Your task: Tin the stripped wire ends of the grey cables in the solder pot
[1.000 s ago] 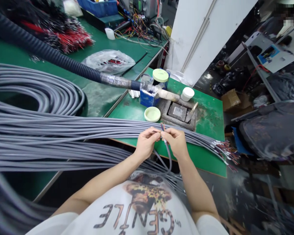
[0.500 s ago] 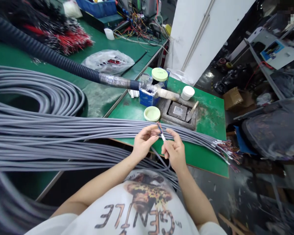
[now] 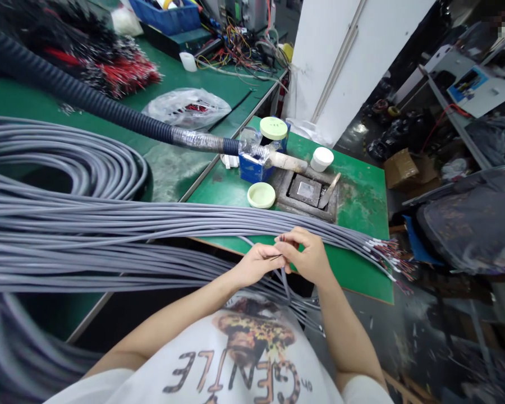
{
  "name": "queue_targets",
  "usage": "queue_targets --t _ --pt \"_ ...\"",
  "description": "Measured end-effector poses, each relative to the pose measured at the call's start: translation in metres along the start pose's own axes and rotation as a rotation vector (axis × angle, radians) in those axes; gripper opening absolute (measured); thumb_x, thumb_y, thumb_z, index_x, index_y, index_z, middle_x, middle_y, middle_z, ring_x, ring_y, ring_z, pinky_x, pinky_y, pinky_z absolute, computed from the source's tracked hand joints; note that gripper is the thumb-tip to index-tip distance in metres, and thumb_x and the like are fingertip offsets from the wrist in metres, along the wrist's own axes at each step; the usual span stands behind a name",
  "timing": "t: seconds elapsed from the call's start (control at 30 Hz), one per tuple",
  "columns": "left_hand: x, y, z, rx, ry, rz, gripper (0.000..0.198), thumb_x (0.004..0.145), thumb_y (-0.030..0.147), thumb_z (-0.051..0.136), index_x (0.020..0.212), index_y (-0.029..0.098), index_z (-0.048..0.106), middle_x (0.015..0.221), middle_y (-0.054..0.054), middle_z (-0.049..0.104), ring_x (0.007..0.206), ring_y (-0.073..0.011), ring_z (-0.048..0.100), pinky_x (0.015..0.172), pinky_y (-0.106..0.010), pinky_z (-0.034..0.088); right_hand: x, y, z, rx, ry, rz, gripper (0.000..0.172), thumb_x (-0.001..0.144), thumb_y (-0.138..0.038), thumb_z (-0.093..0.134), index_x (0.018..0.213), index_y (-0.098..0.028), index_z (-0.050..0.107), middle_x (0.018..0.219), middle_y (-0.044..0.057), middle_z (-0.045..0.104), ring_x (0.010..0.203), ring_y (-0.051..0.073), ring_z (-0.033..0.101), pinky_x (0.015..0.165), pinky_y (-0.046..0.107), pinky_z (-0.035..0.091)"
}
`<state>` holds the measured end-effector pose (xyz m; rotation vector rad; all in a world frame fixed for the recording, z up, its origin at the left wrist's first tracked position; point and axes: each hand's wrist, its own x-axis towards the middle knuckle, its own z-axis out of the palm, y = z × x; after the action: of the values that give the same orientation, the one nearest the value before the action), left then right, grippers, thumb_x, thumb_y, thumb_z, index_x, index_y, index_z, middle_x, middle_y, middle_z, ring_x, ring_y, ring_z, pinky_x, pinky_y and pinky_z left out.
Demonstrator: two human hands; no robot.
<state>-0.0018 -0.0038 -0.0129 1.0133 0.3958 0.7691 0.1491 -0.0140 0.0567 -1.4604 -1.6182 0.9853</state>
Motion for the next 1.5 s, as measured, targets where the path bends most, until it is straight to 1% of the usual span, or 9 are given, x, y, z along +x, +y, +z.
queue_targets --t 0.27,0.43,0.6,0.7,1.0,1.17,1.33,1.43,1.5 --pt "-0.007 -0.01 0.001 -0.024 0.086 -0.06 0.031 0.081 0.042 0.064 0.086 0.012 0.073 0.067 -0.005 0.069 0.048 -0.0066 0.046 0.048 -0.02 0.037 0.014 0.014 0.024 0.39 0.221 0.071 0.021 0.073 -0.023 0.065 0.052 -0.019 0.067 0.052 -0.001 0.051 0.049 0.009 0.042 0.046 0.024 0.032" --pt "-0.012 -0.009 -0.001 -0.067 0.128 -0.111 0.035 0.078 0.043 0.066 0.083 0.009 0.072 0.068 -0.007 0.069 0.051 -0.0083 0.052 0.051 -0.021 0.042 0.021 0.023 0.005 0.539 0.396 0.036 0.018 0.076 -0.026 0.062 0.061 -0.019 0.07 0.048 -0.004 0.044 0.045 0.008 0.037 0.045 0.024 0.028" --pt "-0.012 -0.008 -0.003 -0.062 0.137 -0.116 0.035 0.078 0.043 0.066 0.082 0.009 0.072 0.068 -0.007 0.069 0.054 -0.009 0.054 0.056 -0.021 0.045 0.01 0.011 -0.003 0.11 0.059 0.011 0.01 0.075 -0.026 0.067 0.069 -0.02 0.073 0.064 0.0 0.061 0.059 0.012 0.052 0.056 0.026 0.039" --pt "-0.01 -0.008 -0.001 -0.073 0.115 -0.124 0.032 0.075 0.041 0.069 0.082 0.01 0.072 0.067 -0.006 0.069 0.053 -0.0092 0.054 0.056 -0.022 0.045 0.006 0.003 0.008 0.016 0.057 -0.025 0.012 0.074 -0.025 0.069 0.063 -0.02 0.071 0.063 0.0 0.059 0.061 0.013 0.053 0.06 0.027 0.041" --pt "-0.016 -0.013 -0.007 -0.361 0.183 -0.101 0.031 0.066 0.037 0.079 0.081 0.011 0.072 0.061 -0.005 0.068 0.052 -0.01 0.057 0.055 -0.022 0.044 0.008 0.025 0.028 0.552 0.113 0.079 0.011 0.07 -0.026 0.074 0.06 -0.022 0.073 0.058 -0.001 0.058 0.055 0.01 0.05 0.053 0.025 0.039" --pt "-0.015 -0.016 -0.011 -0.526 0.153 -0.103 0.033 0.066 0.038 0.08 0.084 0.011 0.072 0.059 -0.004 0.066 0.049 -0.0096 0.058 0.052 -0.021 0.045 0.007 0.036 0.034 0.581 0.104 0.11 0.009 0.072 -0.029 0.072 0.071 -0.021 0.075 0.058 -0.001 0.057 0.054 0.01 0.049 0.054 0.026 0.042" --pt "-0.012 -0.013 -0.013 -0.569 0.192 -0.122 0.035 0.064 0.037 0.081 0.084 0.01 0.071 0.06 -0.003 0.066 0.051 -0.0094 0.059 0.054 -0.02 0.047 0.002 0.034 0.027 0.297 0.191 -0.048 0.014 0.078 -0.023 0.067 0.09 -0.027 0.075 0.077 0.001 0.067 0.069 0.015 0.06 0.065 0.03 0.048" --pt "-0.01 -0.01 -0.017 -0.58 0.219 -0.124 0.033 0.065 0.035 0.08 0.084 0.01 0.071 0.062 -0.004 0.067 0.053 -0.0091 0.06 0.056 -0.02 0.048 -0.006 0.027 0.019 0.001 0.239 -0.325 0.028 0.08 -0.015 0.063 0.102 -0.03 0.071 0.089 0.003 0.069 0.082 0.019 0.061 0.077 0.038 0.049" --pt "-0.009 -0.008 -0.019 -0.587 0.231 -0.119 0.031 0.066 0.034 0.08 0.084 0.01 0.071 0.064 -0.004 0.068 0.055 -0.0092 0.06 0.058 -0.02 0.048 -0.012 0.023 0.015 -0.172 0.178 -0.51 0.038 0.081 -0.01 0.059 0.11 -0.033 0.067 0.097 0.004 0.068 0.091 0.021 0.061 0.082 0.042 0.049"
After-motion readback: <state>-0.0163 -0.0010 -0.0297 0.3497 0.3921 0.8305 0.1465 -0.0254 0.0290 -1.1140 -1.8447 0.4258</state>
